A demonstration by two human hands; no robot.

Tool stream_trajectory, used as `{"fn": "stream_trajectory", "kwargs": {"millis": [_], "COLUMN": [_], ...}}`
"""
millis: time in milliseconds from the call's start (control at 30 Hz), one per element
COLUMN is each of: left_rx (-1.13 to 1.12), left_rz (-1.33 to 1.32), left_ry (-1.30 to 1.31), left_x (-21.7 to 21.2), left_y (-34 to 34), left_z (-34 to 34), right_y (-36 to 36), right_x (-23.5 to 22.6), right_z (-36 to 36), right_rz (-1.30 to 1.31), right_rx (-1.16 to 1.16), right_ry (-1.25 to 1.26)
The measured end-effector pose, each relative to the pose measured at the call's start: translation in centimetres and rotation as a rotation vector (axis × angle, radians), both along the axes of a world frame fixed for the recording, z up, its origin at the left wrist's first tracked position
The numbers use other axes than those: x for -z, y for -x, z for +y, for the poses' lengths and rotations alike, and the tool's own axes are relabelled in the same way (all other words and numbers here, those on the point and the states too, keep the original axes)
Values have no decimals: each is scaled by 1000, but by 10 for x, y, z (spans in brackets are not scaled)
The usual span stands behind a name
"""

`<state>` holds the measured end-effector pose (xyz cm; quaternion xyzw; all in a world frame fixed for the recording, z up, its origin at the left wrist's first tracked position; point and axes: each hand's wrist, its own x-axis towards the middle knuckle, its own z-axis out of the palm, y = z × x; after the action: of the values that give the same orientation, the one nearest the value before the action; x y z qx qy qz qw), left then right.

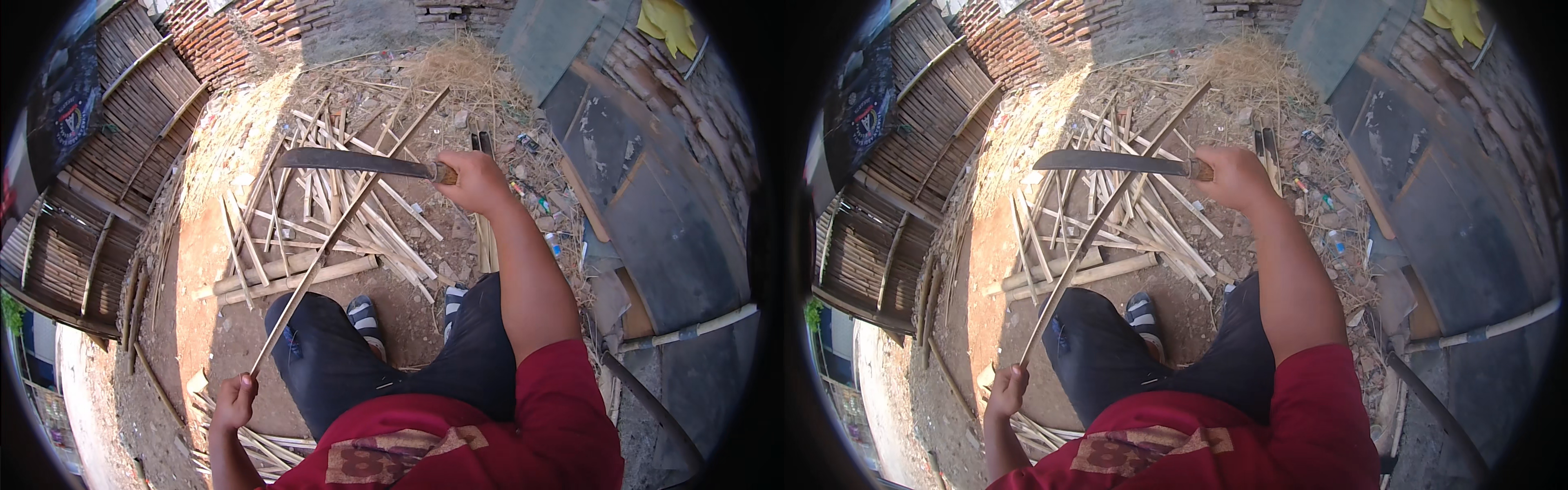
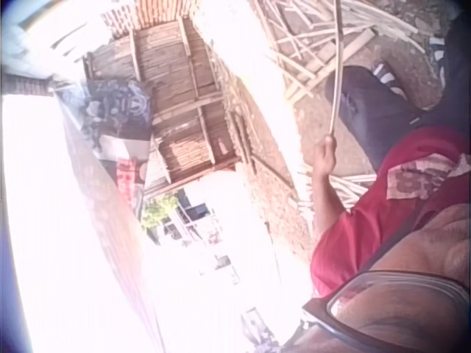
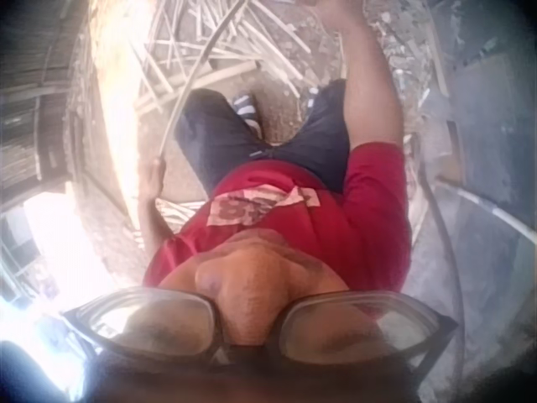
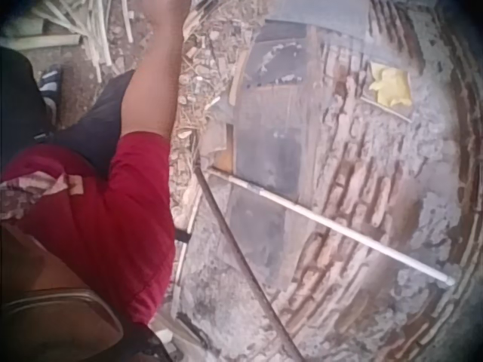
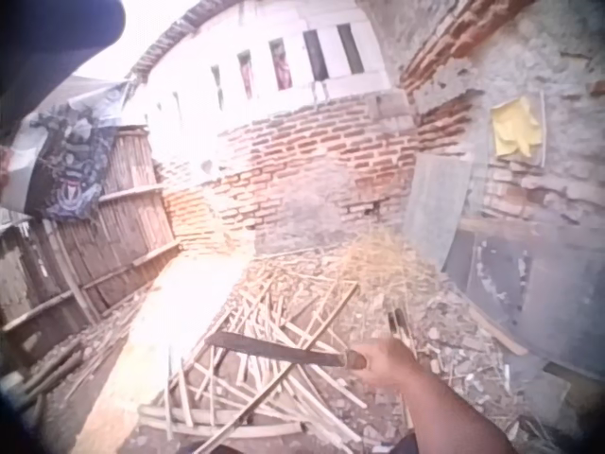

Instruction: The person strips thin layers from a piece of bamboo using a large knife and a hammer to split the wood.

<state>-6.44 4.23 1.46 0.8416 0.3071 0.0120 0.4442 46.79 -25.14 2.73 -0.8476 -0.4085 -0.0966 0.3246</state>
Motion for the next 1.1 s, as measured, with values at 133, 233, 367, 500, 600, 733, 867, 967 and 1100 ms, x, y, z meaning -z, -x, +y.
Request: {"fn": "stream_trajectory", "kwargs": {"millis": [133,233,367,500,600,733,867,967,1100], "left_rx": [17,17,4,3,25,41,-2,11,6], "left_rz": [10,29,-21,-26,-59,-74,-50,-56,-71], "left_ry": [5,-4,3,-94,-199,-392,-710,-870,-894], "left_x": [-4,-4,3,-1,-3,3,2,13,19], "left_y": [8,12,14,18,20,24,17,29,28], "left_z": [4,0,-6,-7,-6,-2,-8,6,7], "right_y": [-18,-25,-6,-2,-16,-8,-1,-13,-18], "right_x": [8,17,4,-8,-1,-6,-4,-5,4], "right_z": [-16,-22,-8,-11,-25,-15,-11,-20,-21], "right_rz": [150,133,52,31,145,165,17,168,248], "right_rx": [187,369,131,93,251,207,56,206,275], "right_ry": [-170,-221,-34,6,-96,-13,13,-57,-174]}}
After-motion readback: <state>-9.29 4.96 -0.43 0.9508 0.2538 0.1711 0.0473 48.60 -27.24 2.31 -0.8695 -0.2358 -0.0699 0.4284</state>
